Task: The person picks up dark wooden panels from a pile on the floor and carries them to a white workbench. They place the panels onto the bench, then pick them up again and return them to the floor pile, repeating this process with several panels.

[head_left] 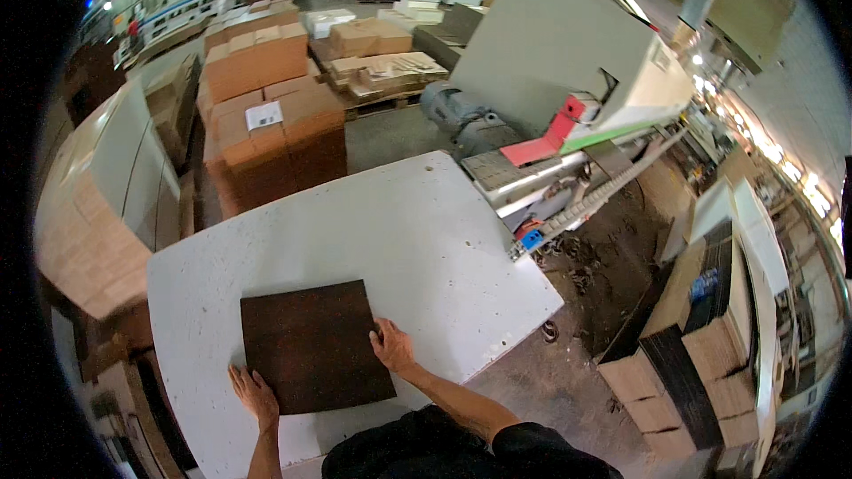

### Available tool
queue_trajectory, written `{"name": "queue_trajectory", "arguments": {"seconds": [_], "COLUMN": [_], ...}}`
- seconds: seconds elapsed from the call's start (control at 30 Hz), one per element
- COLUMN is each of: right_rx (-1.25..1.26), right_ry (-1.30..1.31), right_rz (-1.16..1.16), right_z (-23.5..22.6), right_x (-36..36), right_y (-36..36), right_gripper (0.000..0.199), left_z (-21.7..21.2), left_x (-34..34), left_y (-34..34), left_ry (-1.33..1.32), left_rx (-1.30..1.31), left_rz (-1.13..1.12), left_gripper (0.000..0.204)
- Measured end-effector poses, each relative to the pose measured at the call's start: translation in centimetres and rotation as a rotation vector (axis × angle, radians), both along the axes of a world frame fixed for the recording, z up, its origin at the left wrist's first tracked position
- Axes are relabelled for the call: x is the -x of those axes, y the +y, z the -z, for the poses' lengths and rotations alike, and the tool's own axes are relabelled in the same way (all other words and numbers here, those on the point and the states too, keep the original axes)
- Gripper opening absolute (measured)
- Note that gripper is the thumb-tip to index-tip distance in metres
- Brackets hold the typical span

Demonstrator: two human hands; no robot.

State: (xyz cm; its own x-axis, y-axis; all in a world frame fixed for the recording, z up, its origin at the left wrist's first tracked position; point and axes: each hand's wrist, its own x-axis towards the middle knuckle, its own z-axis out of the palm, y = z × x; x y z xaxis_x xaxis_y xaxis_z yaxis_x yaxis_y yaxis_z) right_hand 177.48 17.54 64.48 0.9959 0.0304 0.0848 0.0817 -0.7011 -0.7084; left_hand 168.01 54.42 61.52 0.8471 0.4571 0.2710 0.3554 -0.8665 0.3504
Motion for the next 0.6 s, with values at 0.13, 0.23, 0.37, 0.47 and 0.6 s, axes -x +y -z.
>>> {"name": "queue_trajectory", "arguments": {"seconds": [0.13, 0.23, 0.37, 0.47, 0.6], "right_rx": [-0.005, 0.023, -0.021, -0.035, -0.053], "right_ry": [-0.161, -0.295, -0.298, -0.291, -0.252], "right_rz": [0.048, 0.067, 0.039, 0.056, 0.09], "right_z": [-0.25, -0.48, -0.45, -0.39, -0.52], "right_x": [-0.23, -0.23, -0.2, -0.22, -0.28], "right_y": [-0.23, -0.3, -0.53, -0.52, -0.24], "right_gripper": [0.033, 0.034, 0.033, 0.033, 0.031], "left_z": [-0.14, -0.59, -0.65, -0.4, -0.14], "left_x": [-0.47, -0.49, -0.39, -0.32, -0.31], "left_y": [-0.4, -0.69, -0.84, -0.8, -0.77], "left_ry": [0.01, 0.046, -0.002, -0.003, 0.059], "left_rx": [0.007, 0.021, 0.007, -0.033, -0.023], "left_rz": [-0.01, -0.018, 0.004, -0.007, -0.031], "left_gripper": [0.04, 0.04, 0.042, 0.042, 0.041]}}
